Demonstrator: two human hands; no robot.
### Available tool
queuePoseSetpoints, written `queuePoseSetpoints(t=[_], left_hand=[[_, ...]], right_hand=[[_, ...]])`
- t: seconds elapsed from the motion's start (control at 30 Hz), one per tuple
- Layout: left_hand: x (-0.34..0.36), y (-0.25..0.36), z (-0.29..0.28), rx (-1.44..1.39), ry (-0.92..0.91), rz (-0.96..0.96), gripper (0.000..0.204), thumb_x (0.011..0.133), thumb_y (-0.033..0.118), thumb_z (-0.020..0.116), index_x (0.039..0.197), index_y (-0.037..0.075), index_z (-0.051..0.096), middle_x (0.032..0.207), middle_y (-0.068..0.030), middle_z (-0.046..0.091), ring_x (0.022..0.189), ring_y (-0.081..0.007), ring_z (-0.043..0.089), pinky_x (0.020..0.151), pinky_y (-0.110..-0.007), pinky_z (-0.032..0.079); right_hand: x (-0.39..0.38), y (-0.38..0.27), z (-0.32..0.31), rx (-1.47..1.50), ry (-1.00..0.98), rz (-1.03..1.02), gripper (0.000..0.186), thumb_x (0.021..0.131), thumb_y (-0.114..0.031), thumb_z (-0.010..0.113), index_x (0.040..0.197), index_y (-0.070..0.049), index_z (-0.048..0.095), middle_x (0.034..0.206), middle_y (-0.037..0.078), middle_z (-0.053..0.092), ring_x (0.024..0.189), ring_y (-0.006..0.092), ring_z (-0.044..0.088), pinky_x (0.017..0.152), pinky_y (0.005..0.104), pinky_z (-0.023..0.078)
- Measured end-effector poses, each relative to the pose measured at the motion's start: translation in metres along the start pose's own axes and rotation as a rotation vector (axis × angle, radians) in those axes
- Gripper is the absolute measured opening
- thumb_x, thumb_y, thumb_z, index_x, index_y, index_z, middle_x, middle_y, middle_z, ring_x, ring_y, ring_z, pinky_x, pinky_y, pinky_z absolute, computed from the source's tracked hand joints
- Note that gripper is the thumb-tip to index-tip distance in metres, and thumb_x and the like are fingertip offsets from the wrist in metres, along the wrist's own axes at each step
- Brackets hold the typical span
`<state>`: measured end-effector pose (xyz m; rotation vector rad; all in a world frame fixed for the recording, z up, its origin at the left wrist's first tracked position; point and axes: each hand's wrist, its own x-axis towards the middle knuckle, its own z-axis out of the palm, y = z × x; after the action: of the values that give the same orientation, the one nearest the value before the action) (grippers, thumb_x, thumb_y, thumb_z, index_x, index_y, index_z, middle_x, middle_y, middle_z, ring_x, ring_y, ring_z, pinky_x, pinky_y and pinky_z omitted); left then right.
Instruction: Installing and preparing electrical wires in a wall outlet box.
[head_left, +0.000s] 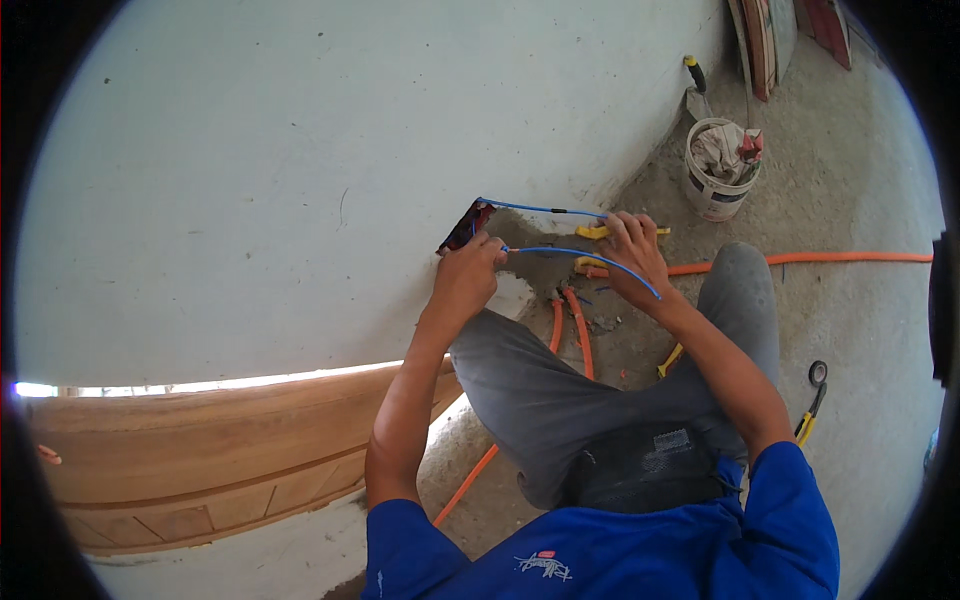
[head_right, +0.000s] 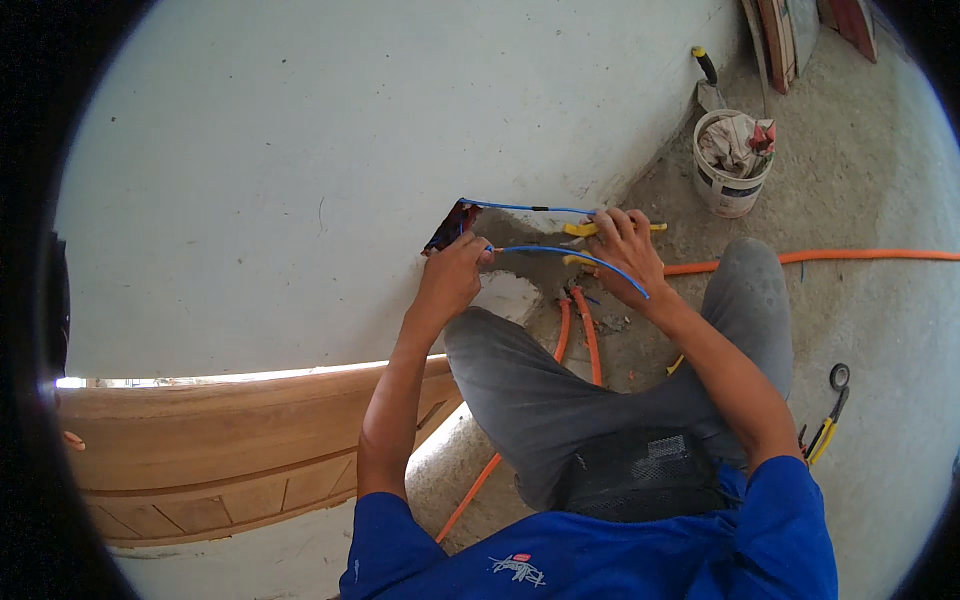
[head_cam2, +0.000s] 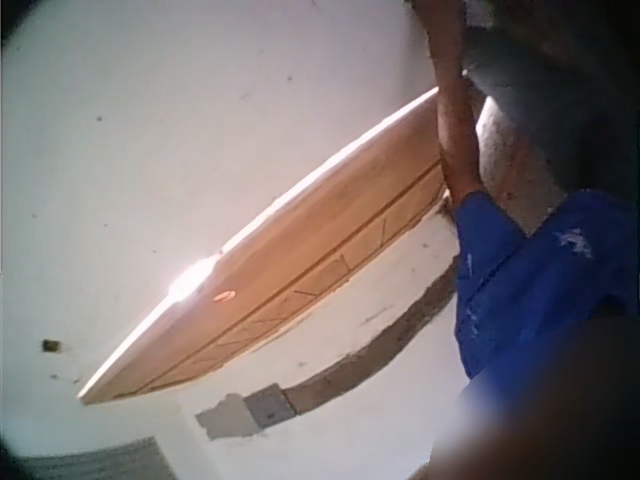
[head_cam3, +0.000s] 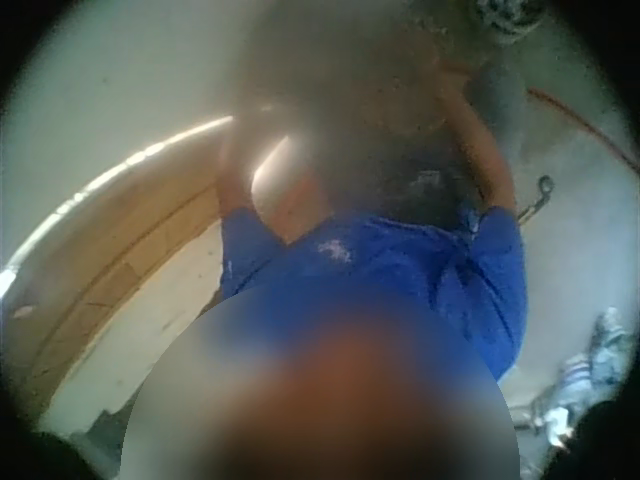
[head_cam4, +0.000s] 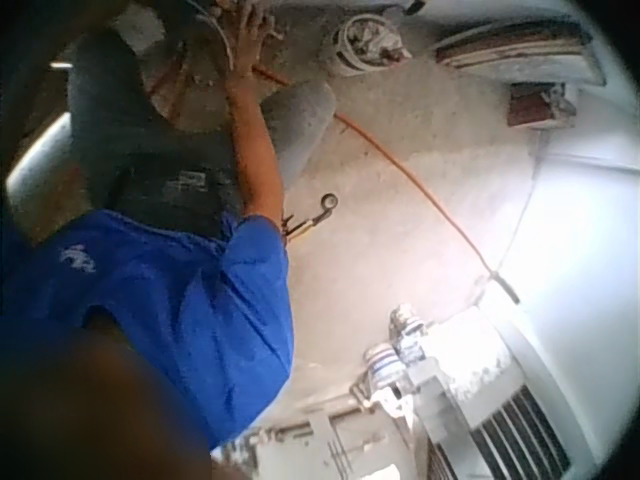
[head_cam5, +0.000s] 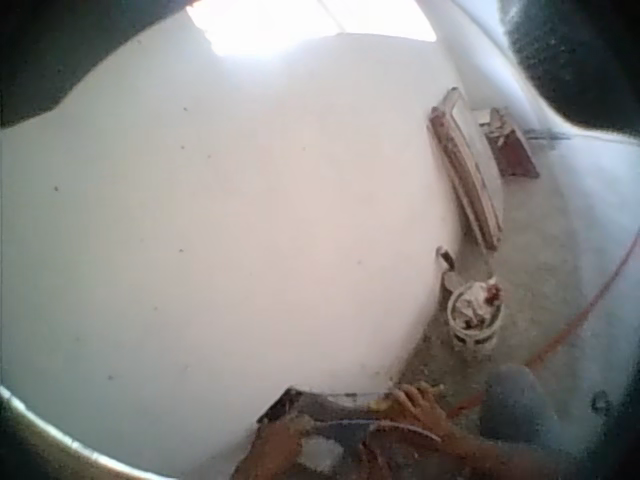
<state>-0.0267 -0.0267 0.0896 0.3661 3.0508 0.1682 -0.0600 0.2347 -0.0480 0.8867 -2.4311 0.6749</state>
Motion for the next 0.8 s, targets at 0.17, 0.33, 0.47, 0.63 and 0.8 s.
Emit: queuePoseSetpoints(t=[0.17,0.33,0.47,0.63,0.8], left_hand=[[0.000,0.005,-0.003,0.013,-0.024,-0.010,0.012,0.093,0.016,0.054,0.093,0.006,0.060,0.096,-0.0110,0.062,0.083,-0.0363,0.063,0.070,-0.051,0.047],[0.006,0.006,0.002,0.122,-0.066,0.004,0.009,0.092,0.013,0.054,0.091,0.005,0.059,0.095,-0.0132,0.060,0.085,-0.0368,0.063,0.072,-0.050,0.048],[0.006,0.002,0.001,0.187,-0.105,0.026,0.013,0.093,0.017,0.054,0.094,0.006,0.062,0.095,-0.0125,0.062,0.082,-0.0357,0.066,0.069,-0.051,0.050],[0.011,0.008,-0.001,0.214,-0.139,0.021,0.008,0.090,0.012,0.056,0.091,0.005,0.061,0.093,-0.0136,0.061,0.081,-0.0358,0.065,0.068,-0.048,0.052],[0.010,0.005,-0.003,0.227,-0.149,0.017,0.009,0.091,0.013,0.057,0.090,0.005,0.061,0.092,-0.0145,0.061,0.081,-0.0361,0.065,0.069,-0.049,0.052]], right_hand=[[0.010,-0.003,0.007,-0.072,0.134,0.000,0.025,0.073,-0.016,0.069,0.096,-0.007,0.069,0.136,0.012,0.045,0.130,0.0284,0.038,0.109,0.0512,0.023],[0.009,0.002,0.026,-0.136,0.222,-0.030,0.030,0.077,-0.020,0.067,0.105,-0.008,0.066,0.139,0.013,0.043,0.132,0.0291,0.037,0.111,0.0517,0.019],[-0.007,-0.006,0.046,-0.085,0.007,0.057,0.027,0.080,-0.019,0.063,0.105,-0.008,0.065,0.135,0.013,0.045,0.131,0.0293,0.038,0.111,0.0520,0.020],[-0.024,-0.009,0.065,-0.077,0.037,0.047,0.021,0.079,-0.013,0.063,0.098,-0.008,0.068,0.133,0.016,0.045,0.132,0.0306,0.037,0.111,0.0532,0.020],[-0.007,-0.010,0.048,-0.040,0.111,0.093,0.033,0.081,-0.018,0.063,0.112,-0.007,0.065,0.125,0.011,0.049,0.126,0.0267,0.042,0.110,0.0502,0.021]])
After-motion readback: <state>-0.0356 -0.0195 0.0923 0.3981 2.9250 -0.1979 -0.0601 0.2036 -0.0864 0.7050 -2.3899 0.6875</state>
